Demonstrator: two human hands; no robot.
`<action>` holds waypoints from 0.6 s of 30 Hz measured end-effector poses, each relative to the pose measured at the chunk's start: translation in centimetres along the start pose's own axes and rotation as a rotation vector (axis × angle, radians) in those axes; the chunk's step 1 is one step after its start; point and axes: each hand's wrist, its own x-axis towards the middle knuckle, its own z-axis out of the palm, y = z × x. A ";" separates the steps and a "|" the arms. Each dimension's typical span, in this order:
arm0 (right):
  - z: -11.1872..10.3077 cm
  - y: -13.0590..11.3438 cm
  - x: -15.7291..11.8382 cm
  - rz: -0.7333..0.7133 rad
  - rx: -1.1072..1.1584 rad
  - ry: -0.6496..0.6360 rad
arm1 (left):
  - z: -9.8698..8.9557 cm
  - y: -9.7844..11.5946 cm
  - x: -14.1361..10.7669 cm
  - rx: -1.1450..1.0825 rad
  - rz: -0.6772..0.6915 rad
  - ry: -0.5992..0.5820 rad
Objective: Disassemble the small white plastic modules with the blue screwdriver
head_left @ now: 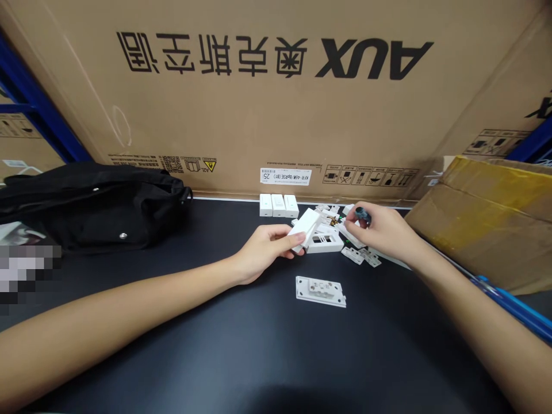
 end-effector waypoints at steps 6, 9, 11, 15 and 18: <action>-0.5 -3.9 -2.1 -0.307 0.291 0.063 | 0.0 0.1 -0.1 0.029 0.020 -0.036; -0.1 -5.4 -3.0 -0.484 0.373 -0.011 | 0.0 0.2 -0.2 0.030 0.033 -0.093; 0.3 -5.7 -3.2 -0.530 0.401 -0.018 | 0.1 0.2 -0.3 0.035 0.030 -0.111; 1.0 -5.4 -3.2 -0.534 0.438 0.052 | 0.1 0.2 -0.4 -0.002 0.049 -0.096; 1.0 -5.3 -3.2 -0.541 0.477 0.066 | 0.1 0.3 -0.4 -0.009 0.076 -0.124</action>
